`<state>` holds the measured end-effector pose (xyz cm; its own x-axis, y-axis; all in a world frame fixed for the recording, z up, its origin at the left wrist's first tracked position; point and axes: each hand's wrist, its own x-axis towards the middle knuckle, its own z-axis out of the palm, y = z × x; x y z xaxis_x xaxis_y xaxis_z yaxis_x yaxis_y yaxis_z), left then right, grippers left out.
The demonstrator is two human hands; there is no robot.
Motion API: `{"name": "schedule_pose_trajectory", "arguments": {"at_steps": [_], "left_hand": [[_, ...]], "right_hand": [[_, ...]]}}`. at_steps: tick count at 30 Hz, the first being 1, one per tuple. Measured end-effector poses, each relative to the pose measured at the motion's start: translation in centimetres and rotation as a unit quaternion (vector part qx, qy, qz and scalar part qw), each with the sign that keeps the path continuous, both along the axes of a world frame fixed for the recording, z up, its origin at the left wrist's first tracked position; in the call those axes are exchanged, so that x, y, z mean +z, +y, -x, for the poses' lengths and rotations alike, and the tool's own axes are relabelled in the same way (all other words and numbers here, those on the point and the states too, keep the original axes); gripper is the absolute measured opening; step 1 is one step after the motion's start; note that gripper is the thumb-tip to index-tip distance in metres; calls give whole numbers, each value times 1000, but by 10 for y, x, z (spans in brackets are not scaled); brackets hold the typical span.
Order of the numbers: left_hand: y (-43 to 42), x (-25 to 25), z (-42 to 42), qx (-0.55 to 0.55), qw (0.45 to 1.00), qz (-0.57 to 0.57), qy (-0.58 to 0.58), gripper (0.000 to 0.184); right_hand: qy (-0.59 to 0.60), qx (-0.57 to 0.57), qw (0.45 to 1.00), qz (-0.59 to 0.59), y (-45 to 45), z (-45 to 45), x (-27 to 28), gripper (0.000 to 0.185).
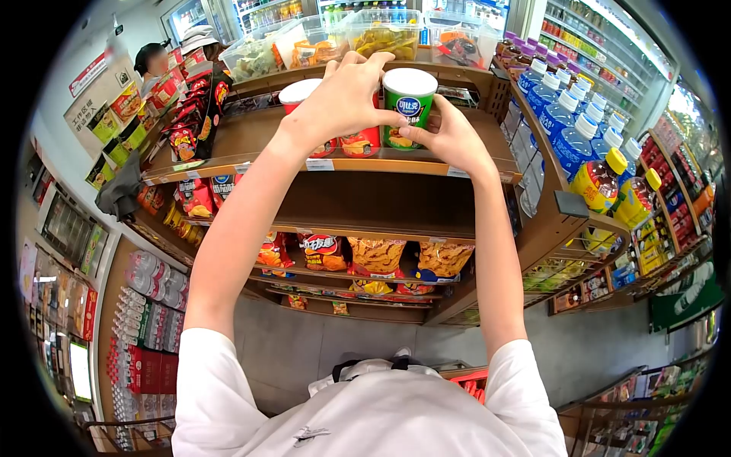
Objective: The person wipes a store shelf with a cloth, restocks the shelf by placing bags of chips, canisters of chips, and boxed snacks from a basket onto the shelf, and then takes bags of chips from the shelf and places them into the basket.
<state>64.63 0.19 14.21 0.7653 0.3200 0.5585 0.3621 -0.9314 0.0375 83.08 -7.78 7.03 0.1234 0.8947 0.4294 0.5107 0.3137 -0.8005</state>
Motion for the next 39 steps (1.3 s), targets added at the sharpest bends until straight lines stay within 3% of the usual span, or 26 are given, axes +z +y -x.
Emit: {"name": "schedule_pose_trajectory", "arguments": {"at_steps": [1,9,12,13,14,16,17,18,20,21,22,24,26,30,32,39], "left_hand": [[3,-3,0,-10,1000,-13,-6,76],[-1,-3,7,-33,999,1,-4,72],[-7,-6,17,-75,990,-75,-94,71],[-12,-6,24,-99,985,-85,-116,66],[-18,-6,31,-100,984,-88,-120,66],[-34,-7,46,-147,974,-55,-166,60],[-44,-9,55,-174,964,-42,-199,52],[-50,-14,63,-195,957,-27,-212,43],[-65,-31,80,-220,944,36,-243,31],[-70,-41,87,-230,938,56,-254,26],[-73,-50,95,-239,931,76,-264,23],[-87,-64,117,-230,905,269,-237,22],[-83,-91,123,-253,897,227,-283,18],[-90,-130,143,-200,870,379,-243,10],[-93,-150,146,-208,869,354,-277,13],[-116,-181,164,-165,858,434,-219,32]], "right_hand": [[-26,-15,999,30,-2,1,4,71],[-55,-16,994,95,-17,6,14,76],[-21,-16,999,23,-26,15,11,83],[-76,-107,991,26,-30,19,11,81],[-80,-108,991,23,-38,24,11,81],[-103,-228,967,-45,-58,42,12,80],[-90,-248,960,-92,-66,52,9,67],[-92,-248,960,-94,-73,62,6,67],[36,-209,958,-195,-86,84,1,40],[34,-208,958,-196,-95,94,-5,40],[86,-208,962,-156,-104,102,-12,28],[146,-215,957,-131,-113,119,-29,16],[158,-215,961,-67,-127,132,-44,18],[145,-249,958,-1,-144,150,-87,31],[135,-260,955,56,-156,156,-103,32],[168,-252,945,124,-200,156,-147,24]]}}
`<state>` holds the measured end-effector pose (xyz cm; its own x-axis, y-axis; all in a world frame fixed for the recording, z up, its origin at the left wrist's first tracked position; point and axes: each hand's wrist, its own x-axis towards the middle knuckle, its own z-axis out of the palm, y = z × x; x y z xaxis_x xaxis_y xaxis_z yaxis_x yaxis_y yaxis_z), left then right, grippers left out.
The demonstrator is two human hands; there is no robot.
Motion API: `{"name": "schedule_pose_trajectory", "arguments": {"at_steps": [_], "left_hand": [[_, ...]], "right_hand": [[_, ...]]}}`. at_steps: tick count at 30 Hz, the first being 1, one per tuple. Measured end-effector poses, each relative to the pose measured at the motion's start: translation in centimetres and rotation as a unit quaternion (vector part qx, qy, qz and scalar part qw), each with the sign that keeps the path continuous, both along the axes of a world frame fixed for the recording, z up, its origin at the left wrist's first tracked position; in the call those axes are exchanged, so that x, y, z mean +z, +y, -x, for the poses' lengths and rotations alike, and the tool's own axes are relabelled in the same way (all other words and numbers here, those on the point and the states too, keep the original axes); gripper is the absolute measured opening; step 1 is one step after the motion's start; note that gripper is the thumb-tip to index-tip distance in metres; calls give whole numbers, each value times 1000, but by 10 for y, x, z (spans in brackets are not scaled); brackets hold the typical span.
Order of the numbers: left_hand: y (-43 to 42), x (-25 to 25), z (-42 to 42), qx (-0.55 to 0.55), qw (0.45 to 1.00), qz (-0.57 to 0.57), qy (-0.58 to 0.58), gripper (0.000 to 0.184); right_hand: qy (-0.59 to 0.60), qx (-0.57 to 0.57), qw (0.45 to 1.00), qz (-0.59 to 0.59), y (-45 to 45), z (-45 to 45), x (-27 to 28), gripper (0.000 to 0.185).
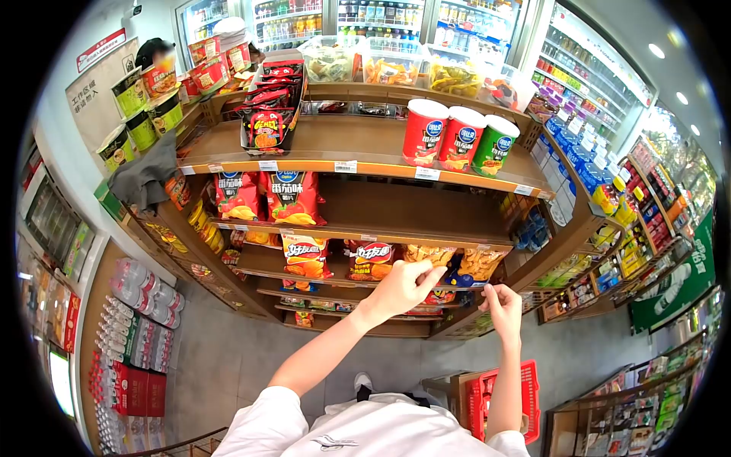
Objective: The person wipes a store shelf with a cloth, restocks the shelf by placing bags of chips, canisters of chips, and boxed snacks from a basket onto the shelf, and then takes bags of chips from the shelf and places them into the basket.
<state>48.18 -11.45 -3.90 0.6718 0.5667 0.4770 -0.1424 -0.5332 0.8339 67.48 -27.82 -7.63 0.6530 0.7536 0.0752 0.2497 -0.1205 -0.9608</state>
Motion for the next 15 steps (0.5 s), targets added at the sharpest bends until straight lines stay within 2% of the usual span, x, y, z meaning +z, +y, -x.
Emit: {"name": "schedule_pose_trajectory", "arguments": {"at_steps": [9,13,15], "left_hand": [[-55,-30,-35,-58,996,20,69,28],[-101,-43,-70,-122,985,65,104,24],[-129,-43,-87,-162,982,46,88,20]], "right_hand": [[32,-19,999,-33,-59,-14,-24,13],[38,-41,998,-27,-110,-34,-40,10],[37,-69,997,-3,-143,-45,-49,9]]}}
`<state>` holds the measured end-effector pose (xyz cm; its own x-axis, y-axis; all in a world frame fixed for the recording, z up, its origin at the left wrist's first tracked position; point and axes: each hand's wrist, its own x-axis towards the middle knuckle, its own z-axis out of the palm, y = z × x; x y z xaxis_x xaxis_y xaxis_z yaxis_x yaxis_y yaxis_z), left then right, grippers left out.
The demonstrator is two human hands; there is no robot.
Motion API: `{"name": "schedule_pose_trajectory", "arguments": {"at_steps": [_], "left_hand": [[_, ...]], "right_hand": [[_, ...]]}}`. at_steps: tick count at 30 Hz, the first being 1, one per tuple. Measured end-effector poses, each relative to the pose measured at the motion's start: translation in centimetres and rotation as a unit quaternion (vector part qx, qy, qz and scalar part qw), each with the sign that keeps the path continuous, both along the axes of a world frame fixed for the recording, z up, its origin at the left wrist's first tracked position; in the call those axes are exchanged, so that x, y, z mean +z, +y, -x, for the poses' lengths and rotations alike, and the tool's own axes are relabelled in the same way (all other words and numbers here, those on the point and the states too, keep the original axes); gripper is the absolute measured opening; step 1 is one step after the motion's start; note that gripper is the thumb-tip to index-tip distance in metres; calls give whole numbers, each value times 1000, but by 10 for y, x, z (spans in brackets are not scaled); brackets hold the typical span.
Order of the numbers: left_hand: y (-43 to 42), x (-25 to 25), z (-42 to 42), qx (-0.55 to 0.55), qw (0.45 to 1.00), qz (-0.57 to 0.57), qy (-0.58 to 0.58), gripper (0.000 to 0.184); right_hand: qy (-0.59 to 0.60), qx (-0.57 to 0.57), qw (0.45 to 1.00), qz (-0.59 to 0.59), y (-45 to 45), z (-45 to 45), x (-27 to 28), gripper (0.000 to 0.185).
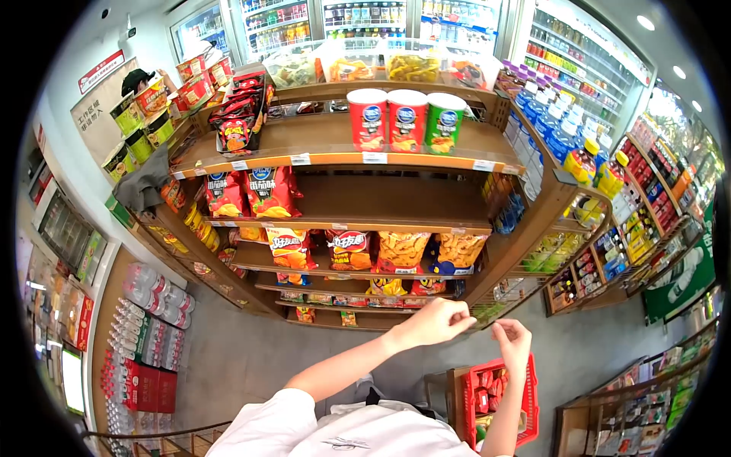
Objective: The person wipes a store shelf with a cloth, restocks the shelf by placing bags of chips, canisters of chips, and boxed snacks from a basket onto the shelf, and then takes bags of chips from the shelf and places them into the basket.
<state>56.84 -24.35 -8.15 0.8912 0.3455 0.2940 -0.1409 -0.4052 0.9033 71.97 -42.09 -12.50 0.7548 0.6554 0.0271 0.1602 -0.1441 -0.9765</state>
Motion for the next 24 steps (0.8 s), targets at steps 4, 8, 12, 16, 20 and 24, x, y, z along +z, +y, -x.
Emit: {"name": "schedule_pose_trajectory", "arguments": {"at_steps": [4,8,12,16,20,24], "left_hand": [[-49,-17,-27,-82,996,6,40,13],[-107,-46,-61,-121,991,-37,36,10],[-160,-92,-86,-192,971,3,143,13],[-208,-144,-108,-239,946,-26,217,15],[-262,-218,-115,-296,926,-6,233,15],[-315,-273,-99,-361,875,-57,318,20]], "right_hand": [[37,-67,997,1,-67,-21,-31,11],[26,-142,989,26,-143,-31,-51,11],[5,-283,957,66,-242,-36,-101,13],[31,-410,873,262,-322,-16,-133,19],[136,-400,841,337,-369,20,-197,26],[142,-357,845,371,-373,48,-245,50]]}}
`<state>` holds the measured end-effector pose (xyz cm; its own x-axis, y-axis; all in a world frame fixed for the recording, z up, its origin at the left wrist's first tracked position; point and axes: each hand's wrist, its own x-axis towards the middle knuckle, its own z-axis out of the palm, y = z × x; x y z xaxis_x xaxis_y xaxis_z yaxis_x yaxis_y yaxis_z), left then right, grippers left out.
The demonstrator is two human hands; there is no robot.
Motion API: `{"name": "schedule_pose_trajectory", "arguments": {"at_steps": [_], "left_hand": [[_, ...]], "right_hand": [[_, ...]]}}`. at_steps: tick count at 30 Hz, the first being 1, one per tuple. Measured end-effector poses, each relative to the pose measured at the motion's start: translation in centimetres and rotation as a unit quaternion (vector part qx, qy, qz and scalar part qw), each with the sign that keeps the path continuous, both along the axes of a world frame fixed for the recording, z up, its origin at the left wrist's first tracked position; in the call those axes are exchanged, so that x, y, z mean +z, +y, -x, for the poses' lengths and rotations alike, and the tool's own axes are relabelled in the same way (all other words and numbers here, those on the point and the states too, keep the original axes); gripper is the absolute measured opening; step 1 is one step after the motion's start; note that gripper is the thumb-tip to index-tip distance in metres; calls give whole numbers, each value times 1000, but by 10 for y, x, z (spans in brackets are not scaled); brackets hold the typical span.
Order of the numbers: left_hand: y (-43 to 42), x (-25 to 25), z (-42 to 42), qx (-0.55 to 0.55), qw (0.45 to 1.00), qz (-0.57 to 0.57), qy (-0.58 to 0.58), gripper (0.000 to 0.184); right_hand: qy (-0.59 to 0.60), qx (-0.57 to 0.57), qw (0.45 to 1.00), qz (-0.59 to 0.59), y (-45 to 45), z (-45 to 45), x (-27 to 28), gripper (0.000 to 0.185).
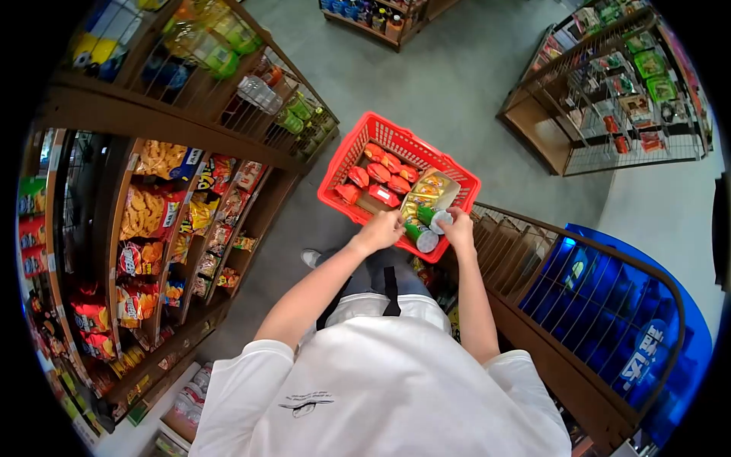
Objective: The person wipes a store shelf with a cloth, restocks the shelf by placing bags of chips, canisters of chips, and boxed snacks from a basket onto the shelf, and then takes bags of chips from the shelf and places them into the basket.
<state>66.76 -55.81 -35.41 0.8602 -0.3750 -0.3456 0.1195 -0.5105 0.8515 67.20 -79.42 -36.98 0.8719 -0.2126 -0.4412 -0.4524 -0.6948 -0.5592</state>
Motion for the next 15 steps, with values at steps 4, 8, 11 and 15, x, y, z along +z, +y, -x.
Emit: {"name": "schedule_pose_trajectory", "arguments": {"at_steps": [4,8,11,15], "left_hand": [[-37,-29,16,-69,996,-49,22,25],[-46,-33,19,-57,995,-74,45,23],[-38,-36,20,-30,996,-68,39,24],[-22,-34,16,20,1000,-18,-9,51]], "right_hand": [[-34,74,996,36,8,17,-19,76],[-92,78,989,87,12,21,-35,76],[-67,49,989,118,19,16,-36,74],[-88,33,990,109,35,-1,-13,72]]}}
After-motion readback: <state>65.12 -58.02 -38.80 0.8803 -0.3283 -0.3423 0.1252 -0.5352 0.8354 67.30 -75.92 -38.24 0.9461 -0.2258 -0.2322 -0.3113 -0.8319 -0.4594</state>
